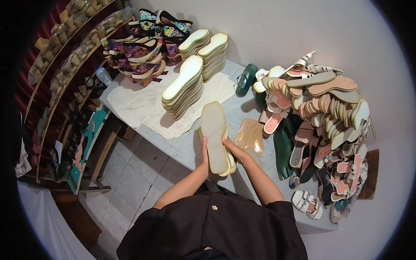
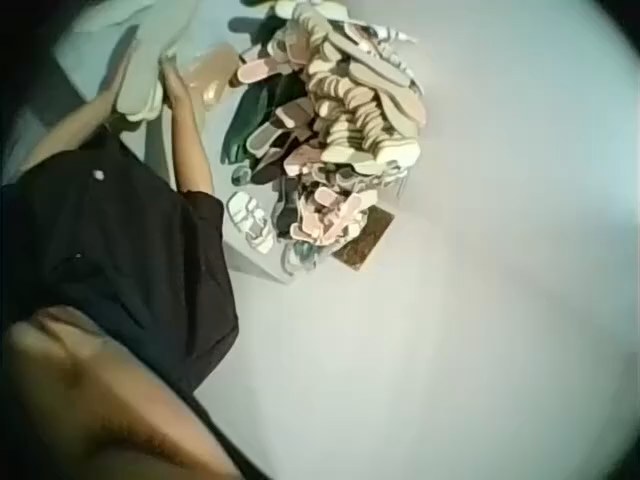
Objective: Organizing and stacking shoe soles and components on a workbench.
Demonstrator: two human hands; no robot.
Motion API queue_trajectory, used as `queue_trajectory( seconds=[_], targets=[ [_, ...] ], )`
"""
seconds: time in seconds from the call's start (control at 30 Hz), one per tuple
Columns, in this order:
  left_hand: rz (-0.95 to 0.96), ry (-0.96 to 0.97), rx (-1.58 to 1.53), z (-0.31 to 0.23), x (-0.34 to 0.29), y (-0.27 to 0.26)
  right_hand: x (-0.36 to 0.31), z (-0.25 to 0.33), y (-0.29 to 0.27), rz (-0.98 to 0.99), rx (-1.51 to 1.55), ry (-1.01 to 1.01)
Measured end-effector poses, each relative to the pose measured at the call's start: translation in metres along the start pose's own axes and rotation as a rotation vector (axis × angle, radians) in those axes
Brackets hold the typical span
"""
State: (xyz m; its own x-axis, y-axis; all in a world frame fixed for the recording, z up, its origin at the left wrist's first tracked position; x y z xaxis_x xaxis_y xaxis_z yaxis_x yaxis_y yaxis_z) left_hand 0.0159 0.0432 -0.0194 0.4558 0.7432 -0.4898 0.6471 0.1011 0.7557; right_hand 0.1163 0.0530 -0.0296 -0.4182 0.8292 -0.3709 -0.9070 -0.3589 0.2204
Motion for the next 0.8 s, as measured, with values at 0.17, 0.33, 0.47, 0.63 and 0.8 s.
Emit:
queue_trajectory(
  seconds=[0.17,0.33,0.47,0.63,0.8],
  targets=[
    [-0.057,-0.190,-0.001,-0.009,-0.021,0.019,-0.011,0.020,0.011,-0.113,0.064,0.032],
    [-0.061,-0.082,-0.067,0.008,-0.024,0.008,-0.007,0.013,0.018,-0.019,0.163,0.073],
    [-0.082,-0.039,-0.098,0.027,-0.003,-0.022,-0.004,0.005,0.012,-0.006,0.151,0.144],
    [0.042,-0.031,-0.122,0.022,-0.013,-0.027,-0.001,-0.015,0.008,0.008,0.122,0.211],
    [0.120,-0.132,-0.131,0.030,-0.004,-0.025,-0.002,-0.018,0.002,-0.048,0.099,0.179]
  ],
)
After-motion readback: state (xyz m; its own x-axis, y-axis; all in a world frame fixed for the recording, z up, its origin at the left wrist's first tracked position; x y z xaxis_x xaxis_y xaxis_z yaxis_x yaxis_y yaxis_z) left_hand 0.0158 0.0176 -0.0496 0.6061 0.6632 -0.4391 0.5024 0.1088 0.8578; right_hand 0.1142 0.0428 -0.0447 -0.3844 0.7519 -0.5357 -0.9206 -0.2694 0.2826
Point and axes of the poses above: each hand's wrist, its own x-axis towards the middle knuckle, its own y-axis out of the palm, z = x × y, the point moved 5 cm from there along x, towards the middle knuckle, and after that the axes turned 12 degrees about -y, right-handed, at the moved point
